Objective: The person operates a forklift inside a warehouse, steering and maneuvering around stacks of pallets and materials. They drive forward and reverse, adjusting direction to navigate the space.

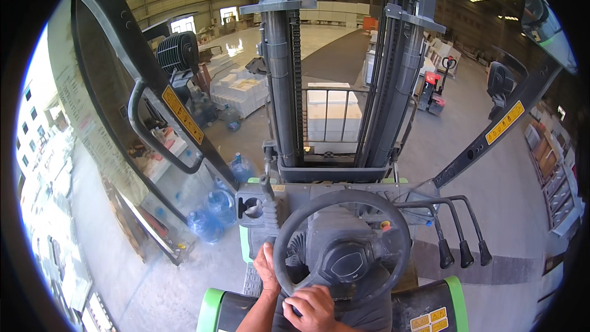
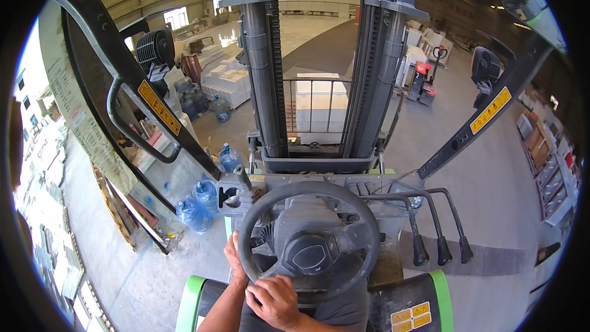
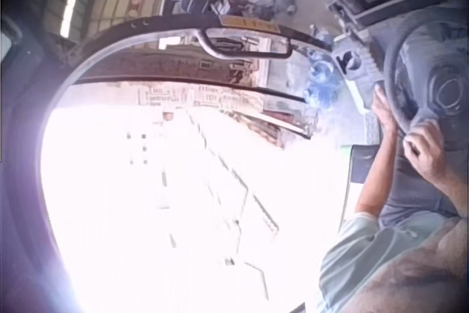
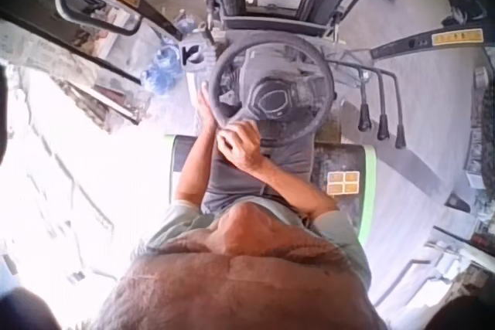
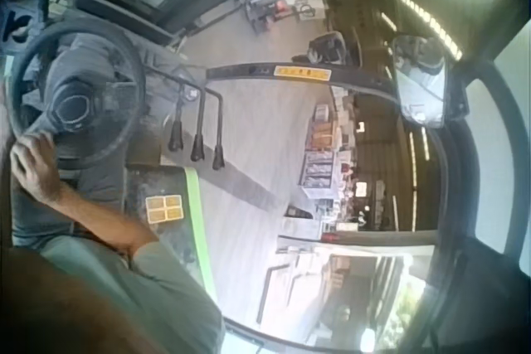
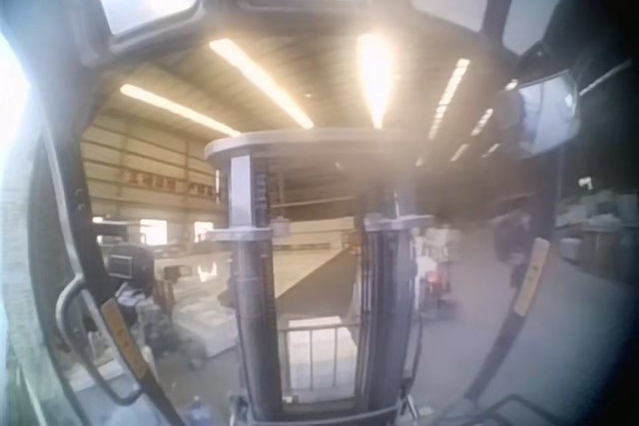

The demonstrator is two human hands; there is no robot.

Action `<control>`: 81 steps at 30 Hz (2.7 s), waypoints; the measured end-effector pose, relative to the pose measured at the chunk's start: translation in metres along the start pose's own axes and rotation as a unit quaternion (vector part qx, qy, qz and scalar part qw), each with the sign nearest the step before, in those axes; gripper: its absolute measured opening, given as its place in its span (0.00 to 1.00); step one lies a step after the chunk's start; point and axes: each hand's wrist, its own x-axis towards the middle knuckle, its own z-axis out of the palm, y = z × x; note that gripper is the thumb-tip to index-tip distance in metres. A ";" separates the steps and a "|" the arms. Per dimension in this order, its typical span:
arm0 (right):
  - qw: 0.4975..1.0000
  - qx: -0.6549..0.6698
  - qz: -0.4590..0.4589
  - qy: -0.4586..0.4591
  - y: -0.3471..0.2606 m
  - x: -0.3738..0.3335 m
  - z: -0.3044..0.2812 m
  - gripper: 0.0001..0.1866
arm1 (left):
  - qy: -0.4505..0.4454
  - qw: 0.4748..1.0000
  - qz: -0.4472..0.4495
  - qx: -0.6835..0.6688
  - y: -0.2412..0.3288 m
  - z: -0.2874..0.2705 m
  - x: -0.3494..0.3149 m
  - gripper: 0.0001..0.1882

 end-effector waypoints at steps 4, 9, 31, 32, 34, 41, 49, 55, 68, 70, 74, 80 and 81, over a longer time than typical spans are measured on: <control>1.000 -0.015 0.011 -0.001 0.010 -0.035 -0.053 0.10 | 0.008 1.000 -0.011 -0.002 0.001 -0.005 -0.005 0.24; 0.997 -0.052 0.063 0.008 0.014 -0.052 -0.072 0.10 | 0.009 1.000 -0.028 0.004 0.003 -0.003 -0.007 0.23; 0.997 0.013 -0.074 0.015 0.022 0.094 0.031 0.10 | -0.008 1.000 0.018 -0.004 -0.028 -0.003 -0.013 0.23; 0.997 0.001 -0.076 0.027 0.029 0.112 0.032 0.10 | 0.003 1.000 0.024 0.001 -0.030 -0.004 -0.006 0.23; 0.994 -0.024 -0.087 0.067 0.058 0.173 0.020 0.11 | 0.016 1.000 0.006 0.001 -0.004 0.017 0.026 0.23; 0.987 -0.074 0.029 0.136 0.073 0.139 -0.043 0.08 | 0.017 1.000 -0.010 0.008 -0.005 -0.020 -0.011 0.23; 0.963 -0.106 0.152 0.194 0.103 0.058 -0.109 0.08 | 0.006 1.000 -0.021 -0.014 -0.013 -0.007 0.001 0.25; 0.967 -0.111 0.181 0.139 0.075 -0.034 -0.109 0.10 | 0.020 0.999 -0.009 -0.034 -0.011 0.006 0.007 0.25; 0.980 -0.075 0.120 0.142 0.064 -0.043 -0.107 0.12 | 0.003 0.996 0.079 -0.036 -0.014 0.035 0.002 0.24; 0.984 -0.071 0.097 0.135 0.069 -0.036 -0.114 0.12 | 0.002 0.995 0.095 -0.025 -0.039 0.028 0.004 0.23; 0.980 -0.104 0.094 0.141 0.084 -0.035 -0.130 0.12 | -0.023 0.997 0.077 -0.013 -0.044 0.030 -0.001 0.22; 0.962 -0.148 0.120 0.194 0.109 -0.003 -0.133 0.10 | 0.007 0.998 0.032 -0.059 -0.003 0.040 0.006 0.25; 0.958 -0.151 0.135 0.201 0.114 0.005 -0.133 0.11 | 0.001 0.995 -0.011 -0.096 0.005 0.039 0.006 0.26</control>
